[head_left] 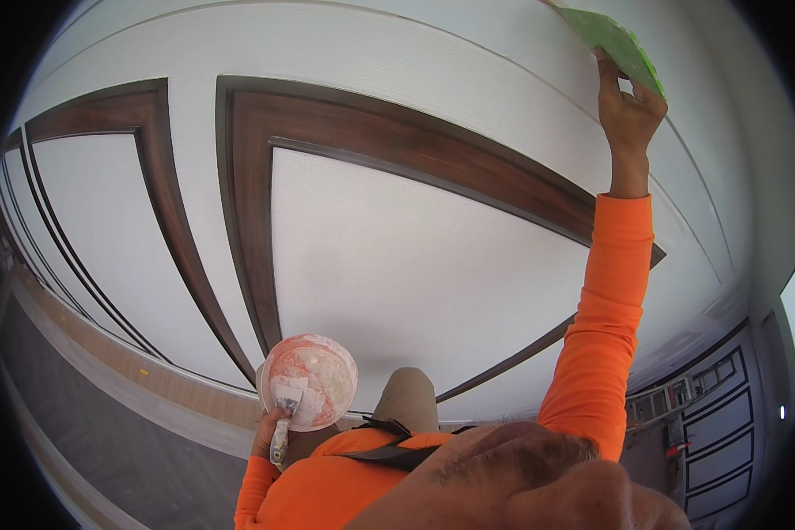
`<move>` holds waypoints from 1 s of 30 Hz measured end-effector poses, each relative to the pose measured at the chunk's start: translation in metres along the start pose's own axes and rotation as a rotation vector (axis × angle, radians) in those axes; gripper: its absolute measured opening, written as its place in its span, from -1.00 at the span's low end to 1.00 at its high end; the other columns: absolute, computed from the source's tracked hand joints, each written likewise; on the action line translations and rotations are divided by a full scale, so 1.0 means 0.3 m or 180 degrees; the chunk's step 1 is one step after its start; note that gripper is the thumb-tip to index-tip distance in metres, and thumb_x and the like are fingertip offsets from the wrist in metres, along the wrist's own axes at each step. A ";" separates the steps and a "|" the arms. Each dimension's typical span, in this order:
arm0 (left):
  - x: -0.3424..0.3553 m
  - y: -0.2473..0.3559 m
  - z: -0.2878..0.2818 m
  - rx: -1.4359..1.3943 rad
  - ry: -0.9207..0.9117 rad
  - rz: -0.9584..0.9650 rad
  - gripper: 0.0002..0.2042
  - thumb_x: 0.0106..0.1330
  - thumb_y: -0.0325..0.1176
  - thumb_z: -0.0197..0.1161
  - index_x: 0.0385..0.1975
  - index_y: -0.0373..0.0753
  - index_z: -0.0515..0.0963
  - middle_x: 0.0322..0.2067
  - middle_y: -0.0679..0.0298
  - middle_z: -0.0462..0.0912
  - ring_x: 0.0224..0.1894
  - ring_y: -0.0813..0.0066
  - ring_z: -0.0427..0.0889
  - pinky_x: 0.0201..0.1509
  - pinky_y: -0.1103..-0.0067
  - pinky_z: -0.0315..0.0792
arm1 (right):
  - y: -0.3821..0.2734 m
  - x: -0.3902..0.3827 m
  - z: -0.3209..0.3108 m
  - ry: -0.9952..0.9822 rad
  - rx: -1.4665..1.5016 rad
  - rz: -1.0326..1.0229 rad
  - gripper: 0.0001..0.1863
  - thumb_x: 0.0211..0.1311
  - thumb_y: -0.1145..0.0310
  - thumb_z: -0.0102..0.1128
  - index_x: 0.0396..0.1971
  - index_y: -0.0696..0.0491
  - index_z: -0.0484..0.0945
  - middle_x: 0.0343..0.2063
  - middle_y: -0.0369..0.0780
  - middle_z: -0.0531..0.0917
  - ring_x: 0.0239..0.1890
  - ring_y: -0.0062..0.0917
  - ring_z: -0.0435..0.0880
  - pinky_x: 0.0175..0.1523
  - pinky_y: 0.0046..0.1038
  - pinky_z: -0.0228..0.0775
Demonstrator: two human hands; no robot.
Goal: The person applies plaster to a ceiling using a green trowel and a small container. They repeatedly scoop plaster and smooth it onto the ceiling surface in a repetitive motion.
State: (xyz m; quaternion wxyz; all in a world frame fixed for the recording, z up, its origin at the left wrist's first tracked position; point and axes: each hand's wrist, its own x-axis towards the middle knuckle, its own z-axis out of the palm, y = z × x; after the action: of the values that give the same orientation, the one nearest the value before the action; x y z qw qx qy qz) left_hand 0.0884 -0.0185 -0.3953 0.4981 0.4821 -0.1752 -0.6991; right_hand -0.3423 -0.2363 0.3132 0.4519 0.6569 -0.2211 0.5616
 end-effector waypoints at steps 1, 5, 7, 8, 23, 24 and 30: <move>0.003 -0.005 -0.007 0.0018 -0.0005 -0.0043 -0.66 0.13 -0.18 0.29 -0.22 -0.31 0.58 -0.57 0.29 0.54 -0.66 0.43 0.52 -0.62 0.51 0.41 | 0.000 -0.002 0.000 -0.0003 -0.0008 0.0038 -0.80 0.13 0.46 0.47 -0.21 0.07 0.80 -0.36 -0.23 0.74 -0.37 -0.56 0.68 -0.26 -0.50 0.54; 0.003 0.001 -0.007 0.0035 0.0000 -0.0036 -0.64 0.12 -0.18 0.30 -0.18 -0.32 0.56 -0.56 0.28 0.54 -0.66 0.43 0.52 -0.62 0.52 0.43 | 0.008 -0.004 0.001 0.0040 0.0076 0.0033 -0.80 0.13 0.46 0.48 -0.21 0.08 0.80 -0.36 -0.24 0.74 -0.36 -0.56 0.69 -0.24 -0.49 0.54; -0.016 0.023 0.022 0.0026 0.0008 -0.0008 -0.62 0.12 -0.19 0.30 -0.15 -0.31 0.55 -0.56 0.28 0.54 -0.67 0.43 0.52 -0.62 0.52 0.43 | -0.002 -0.009 -0.002 0.0058 0.0151 0.0135 -0.80 0.13 0.46 0.48 -0.21 0.08 0.80 -0.36 -0.24 0.75 -0.35 -0.56 0.69 -0.22 -0.49 0.54; -0.028 0.035 0.034 0.0027 0.0010 -0.0019 -0.62 0.11 -0.19 0.30 -0.14 -0.31 0.55 -0.56 0.28 0.54 -0.67 0.44 0.52 -0.62 0.52 0.43 | -0.003 -0.011 -0.009 0.0034 0.0028 0.0091 -0.80 0.14 0.46 0.48 -0.21 0.08 0.80 -0.35 -0.24 0.75 -0.35 -0.56 0.69 -0.22 -0.49 0.54; -0.040 0.050 0.052 -0.0044 -0.0039 -0.0005 -0.61 0.11 -0.21 0.30 -0.11 -0.30 0.55 -0.55 0.32 0.53 -0.66 0.47 0.50 -0.62 0.54 0.39 | 0.022 -0.035 -0.100 0.0051 -0.0190 0.0119 -0.78 0.18 0.45 0.47 -0.16 0.09 0.78 -0.33 -0.24 0.76 -0.33 -0.57 0.70 -0.17 -0.51 0.55; -0.039 0.047 0.047 -0.0052 -0.0046 0.0024 -0.61 0.11 -0.21 0.30 -0.11 -0.30 0.55 -0.55 0.32 0.54 -0.66 0.46 0.50 -0.62 0.54 0.39 | 0.030 -0.039 -0.115 0.0032 -0.0243 0.0078 -0.78 0.18 0.45 0.47 -0.16 0.09 0.78 -0.33 -0.24 0.76 -0.33 -0.57 0.70 -0.16 -0.50 0.55; -0.006 0.014 0.006 -0.0058 -0.0051 0.0014 -0.60 0.10 -0.21 0.31 -0.10 -0.32 0.56 -0.47 0.30 0.57 -0.58 0.47 0.53 -0.56 0.52 0.42 | 0.016 -0.037 -0.101 0.0070 -0.0051 0.0047 -0.80 0.17 0.44 0.48 -0.18 0.10 0.79 -0.34 -0.24 0.75 -0.35 -0.58 0.69 -0.17 -0.50 0.53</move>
State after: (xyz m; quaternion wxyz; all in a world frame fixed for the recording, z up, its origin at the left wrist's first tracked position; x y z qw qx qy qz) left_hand 0.0893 -0.0192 -0.3905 0.5026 0.4715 -0.1739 -0.7034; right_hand -0.3653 -0.2156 0.3032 0.4554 0.6453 -0.2255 0.5704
